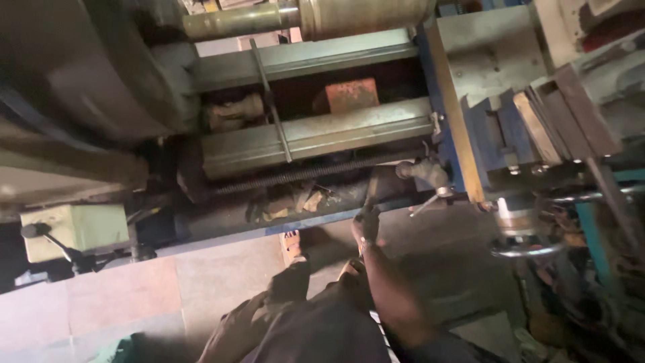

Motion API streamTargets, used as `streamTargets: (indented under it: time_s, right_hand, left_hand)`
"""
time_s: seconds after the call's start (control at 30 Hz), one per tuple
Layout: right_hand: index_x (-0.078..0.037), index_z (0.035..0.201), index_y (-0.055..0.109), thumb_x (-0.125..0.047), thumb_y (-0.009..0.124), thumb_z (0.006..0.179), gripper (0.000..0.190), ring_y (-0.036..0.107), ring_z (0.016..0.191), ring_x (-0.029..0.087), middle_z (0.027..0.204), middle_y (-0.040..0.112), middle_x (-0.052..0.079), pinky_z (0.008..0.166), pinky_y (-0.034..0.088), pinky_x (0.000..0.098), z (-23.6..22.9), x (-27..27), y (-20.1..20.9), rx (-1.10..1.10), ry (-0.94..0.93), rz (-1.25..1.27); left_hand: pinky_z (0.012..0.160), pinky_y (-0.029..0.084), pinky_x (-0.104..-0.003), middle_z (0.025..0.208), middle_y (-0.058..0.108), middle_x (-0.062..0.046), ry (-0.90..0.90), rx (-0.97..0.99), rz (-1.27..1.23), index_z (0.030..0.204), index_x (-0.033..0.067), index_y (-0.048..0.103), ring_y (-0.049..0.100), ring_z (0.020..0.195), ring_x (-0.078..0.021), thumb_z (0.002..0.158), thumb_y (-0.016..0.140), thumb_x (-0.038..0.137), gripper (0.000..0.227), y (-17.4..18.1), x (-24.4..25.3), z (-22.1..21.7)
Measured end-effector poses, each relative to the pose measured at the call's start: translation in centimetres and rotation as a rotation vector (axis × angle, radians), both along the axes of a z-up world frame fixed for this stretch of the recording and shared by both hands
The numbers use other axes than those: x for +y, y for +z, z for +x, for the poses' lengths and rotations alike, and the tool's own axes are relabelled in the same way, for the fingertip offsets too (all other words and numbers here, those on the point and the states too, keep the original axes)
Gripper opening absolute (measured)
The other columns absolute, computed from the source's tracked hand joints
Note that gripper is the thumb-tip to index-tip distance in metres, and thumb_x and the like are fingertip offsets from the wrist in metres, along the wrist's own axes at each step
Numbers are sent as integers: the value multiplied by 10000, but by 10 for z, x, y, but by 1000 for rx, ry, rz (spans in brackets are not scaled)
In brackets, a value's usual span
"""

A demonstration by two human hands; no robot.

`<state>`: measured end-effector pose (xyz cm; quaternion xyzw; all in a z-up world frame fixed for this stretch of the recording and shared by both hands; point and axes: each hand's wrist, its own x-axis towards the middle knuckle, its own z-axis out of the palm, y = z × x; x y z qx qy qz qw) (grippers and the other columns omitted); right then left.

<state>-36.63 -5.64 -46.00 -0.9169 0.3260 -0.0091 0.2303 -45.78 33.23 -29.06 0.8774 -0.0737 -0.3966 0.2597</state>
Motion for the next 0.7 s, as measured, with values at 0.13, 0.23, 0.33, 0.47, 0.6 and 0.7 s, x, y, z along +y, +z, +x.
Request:
streamTargets:
  time_s: [0.13,0.23,0.33,0.47,0.6,0.7]
  right_hand:
    - [-26,1524,439,-160,686,785,791,551,1205,447,1382,515,300,1003,465,521,52,15,-6,-61,-126,-123]
    - [-15,1513,445,-159,690,782,784,536,1232,439,1392,516,290,1031,442,518,81,30,-14,15,-123,-113]
    - [-3,1502,452,-158,694,779,778,521,1258,431,1402,517,279,1060,420,515,111,42,-23,140,-5,-51]
    - [13,1487,460,-158,700,776,770,501,1294,421,1415,519,266,1099,390,511,129,56,-24,235,161,13]
    - [29,1472,468,-157,705,772,762,481,1330,410,1428,520,252,1137,361,508,97,49,1,90,304,-37]
    - [41,1460,475,-156,709,769,756,466,1357,402,1438,521,242,1166,338,505,55,52,25,-101,412,-59]
  left_hand:
    - [1068,490,-433,1359,654,-90,-31,51,96,1494,266,482,621,1274,-277,866,683,382,670,-20,47,10]
    - [1068,484,-443,1363,648,-90,-52,150,240,1489,266,479,616,1276,-280,877,670,396,654,-33,61,24]
    - [1069,478,-453,1367,641,-90,-77,210,314,1485,266,477,611,1279,-282,888,657,410,639,-40,64,43]
    - [1069,471,-466,1372,633,-89,-110,262,373,1478,265,474,605,1282,-286,903,639,428,620,-49,70,57]
    - [1070,463,-479,1376,624,-89,-192,268,382,1472,265,471,598,1285,-289,918,622,447,603,-74,48,61]
    - [1070,457,-489,1380,617,-89,-274,230,388,1468,265,469,593,1287,-292,929,609,460,590,-80,30,73]
